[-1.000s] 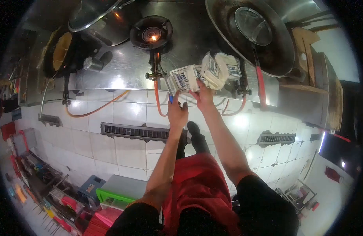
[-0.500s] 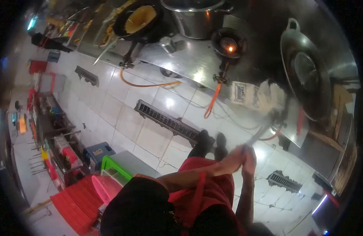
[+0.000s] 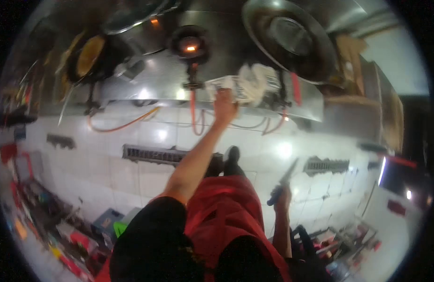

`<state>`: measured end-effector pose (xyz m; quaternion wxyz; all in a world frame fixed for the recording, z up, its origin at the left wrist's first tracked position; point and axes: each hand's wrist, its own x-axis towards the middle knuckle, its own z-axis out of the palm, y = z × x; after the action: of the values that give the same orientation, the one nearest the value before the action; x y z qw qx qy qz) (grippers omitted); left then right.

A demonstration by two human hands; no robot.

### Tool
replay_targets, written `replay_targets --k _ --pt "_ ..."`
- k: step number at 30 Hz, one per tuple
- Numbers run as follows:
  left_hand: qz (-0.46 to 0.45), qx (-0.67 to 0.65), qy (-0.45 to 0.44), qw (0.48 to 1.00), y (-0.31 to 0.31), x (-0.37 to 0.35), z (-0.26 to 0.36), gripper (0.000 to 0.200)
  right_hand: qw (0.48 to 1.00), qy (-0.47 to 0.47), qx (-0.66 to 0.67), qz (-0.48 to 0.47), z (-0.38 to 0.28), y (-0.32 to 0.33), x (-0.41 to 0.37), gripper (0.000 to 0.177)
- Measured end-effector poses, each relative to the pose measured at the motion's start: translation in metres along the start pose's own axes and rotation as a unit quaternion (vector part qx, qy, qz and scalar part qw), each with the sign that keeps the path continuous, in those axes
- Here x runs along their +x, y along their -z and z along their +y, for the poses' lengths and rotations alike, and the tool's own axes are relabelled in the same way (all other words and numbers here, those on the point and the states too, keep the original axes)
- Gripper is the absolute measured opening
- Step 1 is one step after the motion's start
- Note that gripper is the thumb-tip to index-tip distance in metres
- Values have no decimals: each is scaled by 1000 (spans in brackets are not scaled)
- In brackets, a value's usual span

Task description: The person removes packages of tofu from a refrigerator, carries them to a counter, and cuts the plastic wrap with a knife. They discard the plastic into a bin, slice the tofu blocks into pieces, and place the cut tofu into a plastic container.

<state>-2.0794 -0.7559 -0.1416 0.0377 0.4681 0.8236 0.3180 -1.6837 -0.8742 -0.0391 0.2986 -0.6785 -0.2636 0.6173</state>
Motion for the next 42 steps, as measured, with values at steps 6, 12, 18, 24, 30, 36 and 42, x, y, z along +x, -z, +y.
replay_targets --k 6,12,18,24,30,36,42 --pt "-62 -99 28 993 16 15 25 70 997 -6 -27 -66 -17 -19 -13 22" --pt "-87 16 -182 979 -12 75 108 66 992 -90 -59 -66 -9 9 6 23" --pt "-148 159 -173 961 -54 99 125 33 995 -72 -63 -22 -23 55 12 19" --pt "-249 -130 -57 958 -64 113 98 29 997 -73 -38 12 -8 94 21 17" --pt "-180 37 -83 979 -87 175 63 54 993 -95 -68 -21 -8 101 29 30" --pt "-245 70 38 966 -121 201 41 58 992 -112 -63 -19 -8 87 48 17" --pt "-210 -142 33 967 -142 194 -4 44 986 -6 -112 -124 -25 -29 92 19"
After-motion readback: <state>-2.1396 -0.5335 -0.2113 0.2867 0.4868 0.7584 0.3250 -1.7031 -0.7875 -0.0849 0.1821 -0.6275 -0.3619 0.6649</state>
